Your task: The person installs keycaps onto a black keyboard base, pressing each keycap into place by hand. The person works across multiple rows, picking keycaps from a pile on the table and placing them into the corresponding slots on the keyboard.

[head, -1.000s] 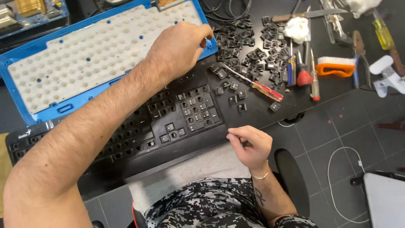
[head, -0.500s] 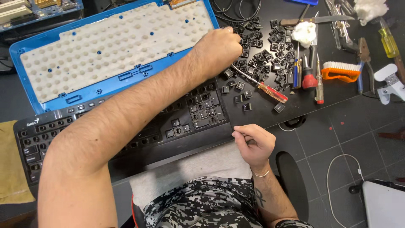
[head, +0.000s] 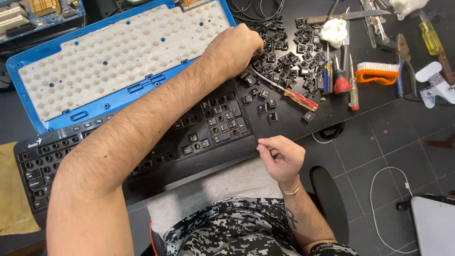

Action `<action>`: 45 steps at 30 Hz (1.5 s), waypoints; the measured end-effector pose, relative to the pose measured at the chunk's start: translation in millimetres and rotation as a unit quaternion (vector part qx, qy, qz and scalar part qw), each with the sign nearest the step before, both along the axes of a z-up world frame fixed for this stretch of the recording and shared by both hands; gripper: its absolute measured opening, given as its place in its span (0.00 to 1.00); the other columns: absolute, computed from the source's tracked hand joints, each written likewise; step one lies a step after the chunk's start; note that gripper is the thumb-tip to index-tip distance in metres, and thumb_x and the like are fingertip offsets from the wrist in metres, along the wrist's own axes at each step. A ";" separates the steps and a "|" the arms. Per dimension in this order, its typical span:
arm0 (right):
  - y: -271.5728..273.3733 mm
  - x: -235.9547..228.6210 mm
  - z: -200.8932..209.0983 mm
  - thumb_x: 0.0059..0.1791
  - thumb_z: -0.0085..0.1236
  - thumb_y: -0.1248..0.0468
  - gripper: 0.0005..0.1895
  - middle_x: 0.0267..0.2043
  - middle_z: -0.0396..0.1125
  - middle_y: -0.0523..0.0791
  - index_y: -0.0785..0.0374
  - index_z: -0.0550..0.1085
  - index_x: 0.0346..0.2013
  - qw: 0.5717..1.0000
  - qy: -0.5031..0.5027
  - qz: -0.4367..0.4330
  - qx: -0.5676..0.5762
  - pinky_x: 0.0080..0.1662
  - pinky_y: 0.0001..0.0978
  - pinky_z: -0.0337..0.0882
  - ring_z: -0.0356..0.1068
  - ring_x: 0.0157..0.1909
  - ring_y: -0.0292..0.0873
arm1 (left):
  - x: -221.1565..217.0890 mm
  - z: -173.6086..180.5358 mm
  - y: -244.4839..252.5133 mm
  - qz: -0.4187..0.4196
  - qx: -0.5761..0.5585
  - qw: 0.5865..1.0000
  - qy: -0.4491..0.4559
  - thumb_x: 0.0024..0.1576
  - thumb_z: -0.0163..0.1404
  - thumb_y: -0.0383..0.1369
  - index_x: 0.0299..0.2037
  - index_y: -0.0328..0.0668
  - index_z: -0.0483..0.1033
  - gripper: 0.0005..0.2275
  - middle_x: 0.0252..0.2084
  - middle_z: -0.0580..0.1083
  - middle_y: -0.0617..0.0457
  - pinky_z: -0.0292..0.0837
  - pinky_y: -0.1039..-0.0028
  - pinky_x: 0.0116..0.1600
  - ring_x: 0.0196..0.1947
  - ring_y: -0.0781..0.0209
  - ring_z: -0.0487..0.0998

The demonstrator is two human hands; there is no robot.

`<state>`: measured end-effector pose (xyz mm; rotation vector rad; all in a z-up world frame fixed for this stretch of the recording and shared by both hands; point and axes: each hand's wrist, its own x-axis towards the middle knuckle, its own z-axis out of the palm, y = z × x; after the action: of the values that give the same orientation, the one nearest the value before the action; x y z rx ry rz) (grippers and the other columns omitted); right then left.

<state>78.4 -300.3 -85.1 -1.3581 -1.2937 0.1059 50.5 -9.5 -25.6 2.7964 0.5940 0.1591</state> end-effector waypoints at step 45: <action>-21.4 -0.4 -21.8 0.64 0.58 0.82 0.03 0.37 0.69 0.61 0.85 0.77 0.50 0.998 -0.001 -0.038 -0.042 0.45 0.37 0.74 0.74 0.39 0.53 | -450.9 83.7 -39.9 0.224 0.058 0.963 -0.138 0.62 0.63 0.27 0.47 0.36 0.85 0.06 0.40 0.79 0.52 0.77 0.69 0.44 0.38 0.60 0.79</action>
<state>78.0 -321.7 -106.9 -1.4783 -1.2498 0.1064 -400.5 -49.4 58.1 2.6282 1.1619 0.6811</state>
